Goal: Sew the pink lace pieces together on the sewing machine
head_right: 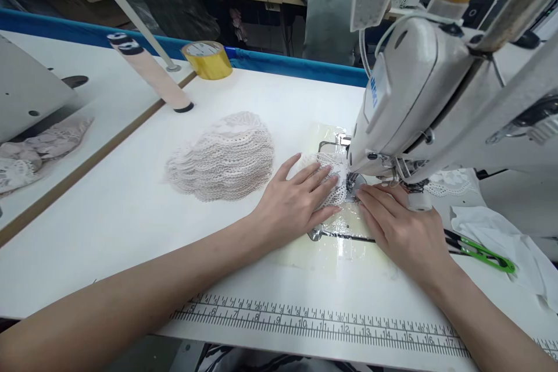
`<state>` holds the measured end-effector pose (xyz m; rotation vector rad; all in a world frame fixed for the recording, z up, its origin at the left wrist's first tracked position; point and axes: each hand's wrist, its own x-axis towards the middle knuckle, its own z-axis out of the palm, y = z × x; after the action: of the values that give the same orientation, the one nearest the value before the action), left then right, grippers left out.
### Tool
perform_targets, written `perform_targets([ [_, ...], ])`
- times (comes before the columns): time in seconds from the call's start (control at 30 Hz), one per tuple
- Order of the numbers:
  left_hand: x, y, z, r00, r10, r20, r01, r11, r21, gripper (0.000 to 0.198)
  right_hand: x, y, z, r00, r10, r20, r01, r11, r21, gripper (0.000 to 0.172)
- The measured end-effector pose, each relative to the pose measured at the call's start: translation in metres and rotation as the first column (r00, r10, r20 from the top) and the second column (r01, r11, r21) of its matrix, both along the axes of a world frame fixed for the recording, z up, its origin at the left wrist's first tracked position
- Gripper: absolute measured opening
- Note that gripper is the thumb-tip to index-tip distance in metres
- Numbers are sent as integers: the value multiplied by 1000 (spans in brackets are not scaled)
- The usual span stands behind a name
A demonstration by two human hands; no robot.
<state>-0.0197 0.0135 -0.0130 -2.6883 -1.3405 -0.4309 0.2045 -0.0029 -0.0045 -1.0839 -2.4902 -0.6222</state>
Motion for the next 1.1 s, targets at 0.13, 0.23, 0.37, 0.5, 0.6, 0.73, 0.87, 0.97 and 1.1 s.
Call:
perform_targets([
  [0.13,0,0,0,1000,0,2,0,1000,0,54,0,0,0,1000,-4,-7,4,1000,-1,30],
  [0.23,0,0,0,1000,0,13,0,1000,4,54,-1,0,0,1000,-9,-11,9,1000,-15,29],
  [0.37,0,0,-1,1000,-6,16,6,1000,5,54,-1,0,0,1000,-4,-14,4,999,-34,29],
  [0.5,-1,0,-2,1000,-13,27,13,1000,25,53,0,0,0,1000,-8,-24,7,999,-54,28],
  [0.6,-1,0,-3,1000,-11,29,10,999,33,53,-1,0,0,1000,-10,-20,9,999,-49,27],
  [0.73,-1,0,-3,1000,-8,18,8,1000,25,54,-1,0,0,1000,-13,-18,12,999,-43,27],
  [0.87,-1,0,-2,1000,-8,15,8,999,31,54,-1,-1,0,1000,-7,-26,6,999,-49,26],
  [0.97,-1,0,-3,1000,-11,29,10,999,41,53,-2,-1,0,1000,-10,-29,8,999,-51,26],
  [1.1,-1,-1,-3,999,-11,32,10,998,54,52,-2,-1,1,1000,-11,-27,10,998,-55,26],
])
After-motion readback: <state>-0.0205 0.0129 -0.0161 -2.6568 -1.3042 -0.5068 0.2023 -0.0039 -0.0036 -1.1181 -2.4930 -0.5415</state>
